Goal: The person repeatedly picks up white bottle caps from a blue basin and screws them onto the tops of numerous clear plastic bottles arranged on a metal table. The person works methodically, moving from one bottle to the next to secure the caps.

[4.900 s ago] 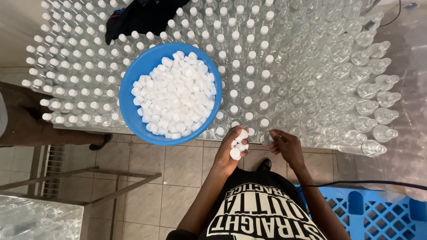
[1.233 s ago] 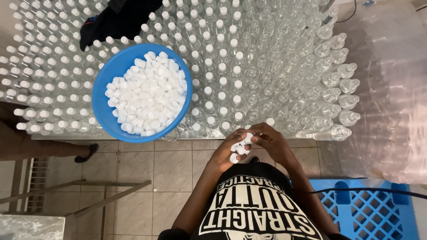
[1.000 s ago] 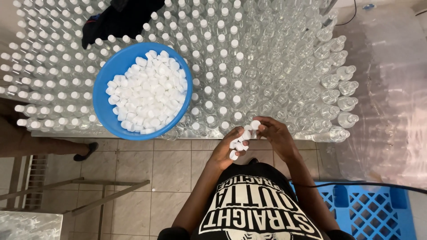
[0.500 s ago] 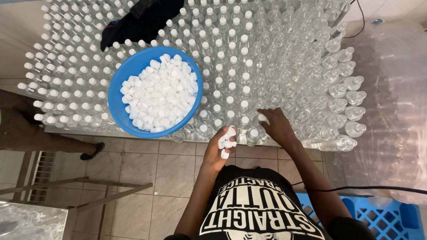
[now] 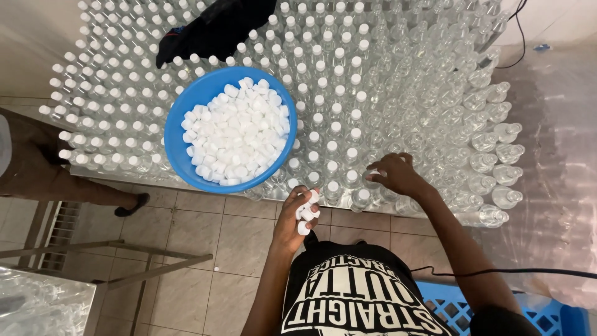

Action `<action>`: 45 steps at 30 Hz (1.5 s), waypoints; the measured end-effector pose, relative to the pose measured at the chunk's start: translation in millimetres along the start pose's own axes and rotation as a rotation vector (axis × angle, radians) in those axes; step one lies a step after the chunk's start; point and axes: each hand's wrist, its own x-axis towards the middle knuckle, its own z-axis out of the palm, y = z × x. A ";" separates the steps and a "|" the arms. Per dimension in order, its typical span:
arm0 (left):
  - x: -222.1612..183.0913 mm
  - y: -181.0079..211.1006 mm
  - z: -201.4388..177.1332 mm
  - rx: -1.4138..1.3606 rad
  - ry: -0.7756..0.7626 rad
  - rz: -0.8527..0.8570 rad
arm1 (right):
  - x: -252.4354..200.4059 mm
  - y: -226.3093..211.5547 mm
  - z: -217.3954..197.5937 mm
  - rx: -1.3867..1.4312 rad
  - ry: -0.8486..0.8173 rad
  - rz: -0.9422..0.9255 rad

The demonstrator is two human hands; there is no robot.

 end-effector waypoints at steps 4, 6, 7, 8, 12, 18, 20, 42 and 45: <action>0.8 -3.1 6.9 -0.042 -0.001 -0.017 | 9.6 11.9 -5.7 0.117 -0.114 0.040; -0.9 -2.7 13.4 -0.041 0.015 -0.032 | 13.9 13.6 -5.3 0.171 -0.128 0.069; 2.1 -4.4 13.9 -0.044 0.018 -0.031 | 16.3 14.6 -4.1 0.169 -0.132 0.068; 4.1 -6.3 14.1 -0.049 0.011 -0.035 | 17.7 15.3 -1.9 0.193 -0.104 0.078; 13.6 -11.3 15.4 -0.066 -0.009 -0.051 | 15.9 2.3 -6.3 0.207 -0.018 0.098; 15.2 -10.3 35.1 -0.026 -0.027 -0.081 | 17.5 10.6 3.8 0.157 0.015 0.060; 15.2 -15.4 37.1 -0.028 -0.032 -0.095 | 17.4 15.8 10.5 0.144 0.002 0.071; 27.1 -71.1 42.0 0.047 -0.090 -0.285 | -114.2 -83.9 -15.7 0.659 0.107 -0.158; 21.5 -69.9 53.1 0.050 -0.120 -0.342 | -122.1 -77.6 -15.9 0.670 0.089 -0.113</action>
